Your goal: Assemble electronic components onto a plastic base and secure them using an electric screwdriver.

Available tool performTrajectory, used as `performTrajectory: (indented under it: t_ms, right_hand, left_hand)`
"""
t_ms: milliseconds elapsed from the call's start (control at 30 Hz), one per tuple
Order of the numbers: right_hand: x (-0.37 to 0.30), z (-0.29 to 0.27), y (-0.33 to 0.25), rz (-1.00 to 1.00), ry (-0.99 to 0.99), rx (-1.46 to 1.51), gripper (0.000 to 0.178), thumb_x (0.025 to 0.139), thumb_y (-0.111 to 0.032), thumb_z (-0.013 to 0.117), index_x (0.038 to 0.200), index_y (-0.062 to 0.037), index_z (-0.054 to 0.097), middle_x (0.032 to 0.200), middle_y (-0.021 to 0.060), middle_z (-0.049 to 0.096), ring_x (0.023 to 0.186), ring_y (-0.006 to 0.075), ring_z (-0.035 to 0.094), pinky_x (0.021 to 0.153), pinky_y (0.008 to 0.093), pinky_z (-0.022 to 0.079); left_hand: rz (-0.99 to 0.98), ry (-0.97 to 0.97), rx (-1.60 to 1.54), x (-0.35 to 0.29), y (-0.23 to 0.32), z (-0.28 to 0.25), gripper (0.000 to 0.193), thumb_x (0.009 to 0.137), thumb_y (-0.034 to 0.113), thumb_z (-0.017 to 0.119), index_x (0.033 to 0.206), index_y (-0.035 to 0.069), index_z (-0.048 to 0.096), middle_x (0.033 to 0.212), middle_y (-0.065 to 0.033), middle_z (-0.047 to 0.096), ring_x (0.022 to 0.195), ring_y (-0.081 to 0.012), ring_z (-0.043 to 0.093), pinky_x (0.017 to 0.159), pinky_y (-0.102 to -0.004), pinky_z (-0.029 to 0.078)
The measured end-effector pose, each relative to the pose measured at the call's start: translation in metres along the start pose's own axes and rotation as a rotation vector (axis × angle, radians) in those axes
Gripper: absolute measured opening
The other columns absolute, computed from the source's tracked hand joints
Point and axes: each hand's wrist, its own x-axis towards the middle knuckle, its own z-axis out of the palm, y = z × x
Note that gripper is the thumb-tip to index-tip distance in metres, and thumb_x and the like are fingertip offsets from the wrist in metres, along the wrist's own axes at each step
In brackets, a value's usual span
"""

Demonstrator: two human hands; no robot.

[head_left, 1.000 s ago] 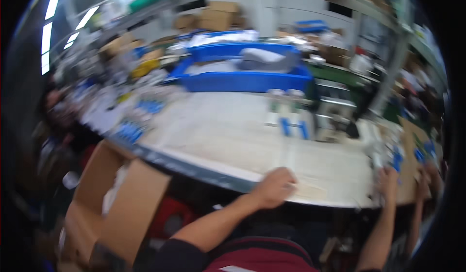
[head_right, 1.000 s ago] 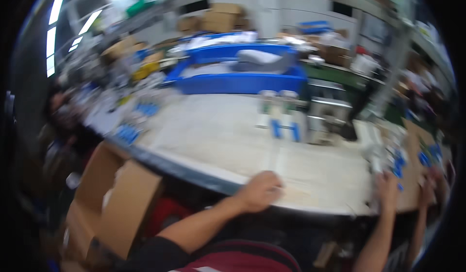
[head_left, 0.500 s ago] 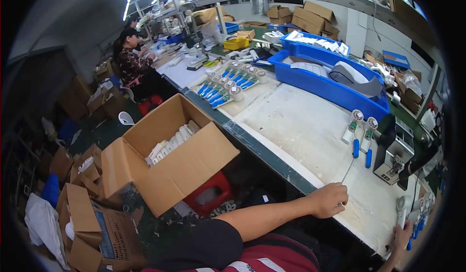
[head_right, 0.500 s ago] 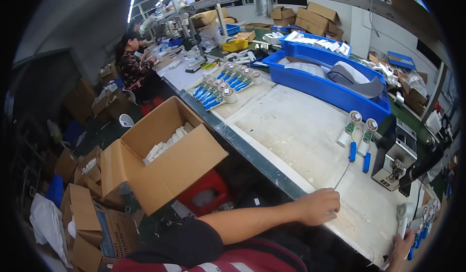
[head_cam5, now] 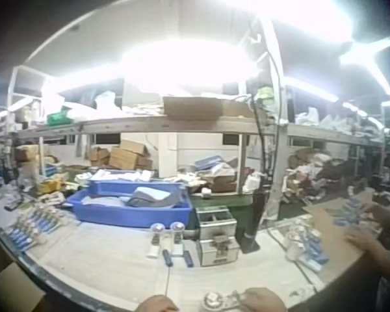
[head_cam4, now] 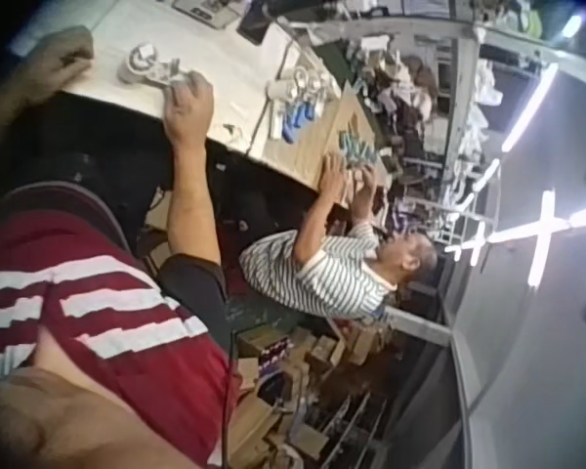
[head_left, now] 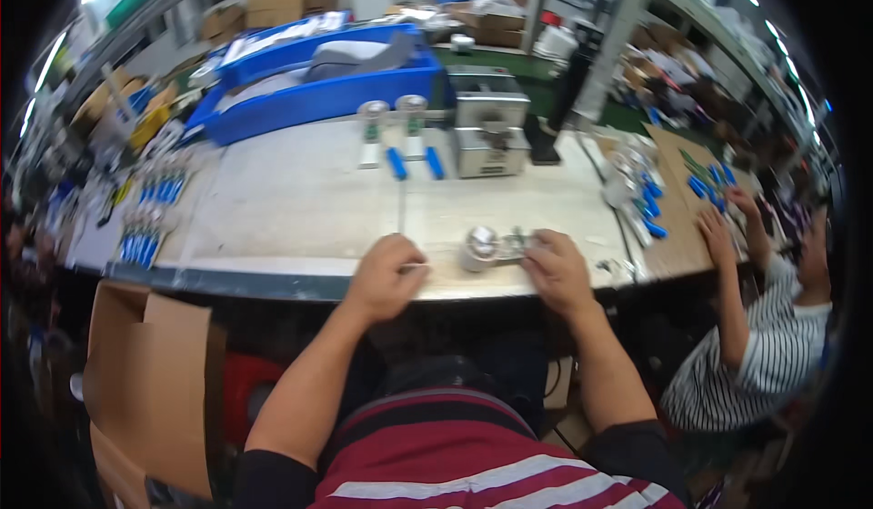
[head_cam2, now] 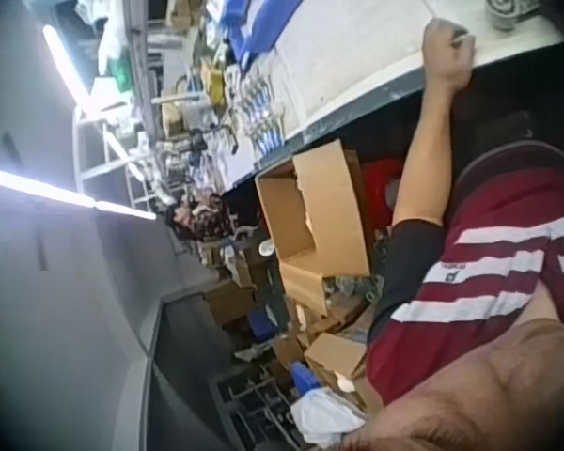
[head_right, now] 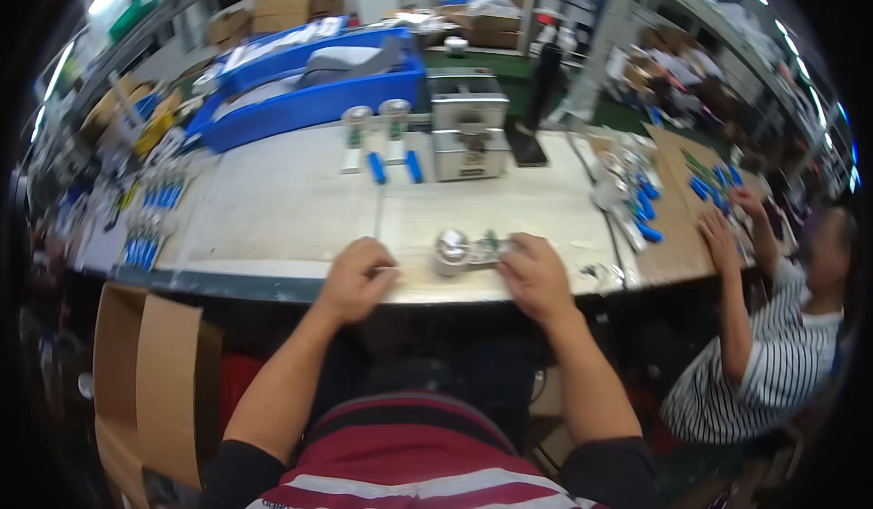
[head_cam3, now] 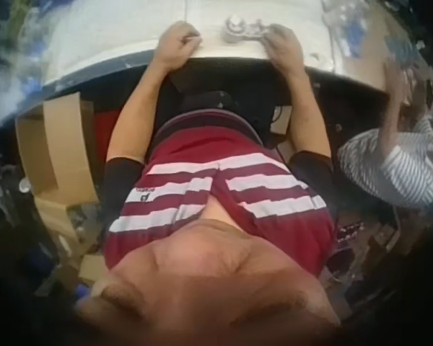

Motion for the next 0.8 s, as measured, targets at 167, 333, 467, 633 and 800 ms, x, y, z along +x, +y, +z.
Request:
performTrajectory:
  t_ms: [167,333,467,633,800]
  right_hand:
    - [-0.011,-0.021,-0.007,0.061,0.101,-0.089,0.013,0.085,-0.007,0.080,0.098,-0.0058,0.080,0.116,0.0124,0.072,0.099,0.0308,0.067,0.087,0.0370,0.056]
    - [-0.018,-0.004,-0.005,0.041,0.057,-0.157,0.008,0.087,-0.010,0.079,0.095,-0.0080,0.078,0.112,0.0132,0.071,0.098,0.0319,0.067,0.089,0.0382,0.056]
    - [-0.016,-0.009,-0.012,0.005,0.369,-0.054,0.016,0.086,-0.005,0.074,0.102,-0.0060,0.075,0.107,0.0131,0.071,0.090,0.0324,0.067,0.084,0.0398,0.057]
    - [-0.014,-0.016,0.007,0.310,0.532,0.197,0.023,0.083,-0.001,0.075,0.106,0.0007,0.074,0.102,0.0121,0.071,0.085,0.0268,0.064,0.080,0.0347,0.055]
    - [0.001,-0.016,0.022,-0.006,0.281,0.086,0.056,0.084,-0.021,0.083,0.133,-0.0010,0.066,0.119,0.0139,0.071,0.107,0.0325,0.065,0.103,0.0421,0.049]
  left_hand:
    - [-0.038,0.011,-0.066,0.010,0.021,0.010,0.006,0.089,0.007,0.071,0.090,0.001,0.070,0.092,-0.0107,0.062,0.080,-0.0255,0.057,0.074,-0.0347,0.047]
    - [-0.044,-0.018,0.023,-0.009,0.008,0.011,0.008,0.088,0.009,0.072,0.089,0.002,0.070,0.089,-0.0104,0.061,0.077,-0.0254,0.056,0.072,-0.0349,0.048]
    - [-0.061,-0.013,0.010,-0.001,0.012,0.013,0.006,0.088,0.008,0.072,0.088,0.003,0.070,0.089,-0.0100,0.061,0.076,-0.0247,0.055,0.072,-0.0339,0.048]
    - [-0.101,-0.010,-0.094,0.013,0.021,0.015,0.004,0.088,0.003,0.070,0.092,0.001,0.069,0.095,-0.0100,0.061,0.079,-0.0245,0.056,0.075,-0.0337,0.049]
    - [-0.076,-0.040,-0.085,0.012,0.017,0.015,0.004,0.088,0.001,0.068,0.092,0.000,0.068,0.096,-0.0099,0.061,0.082,-0.0240,0.057,0.077,-0.0323,0.048]
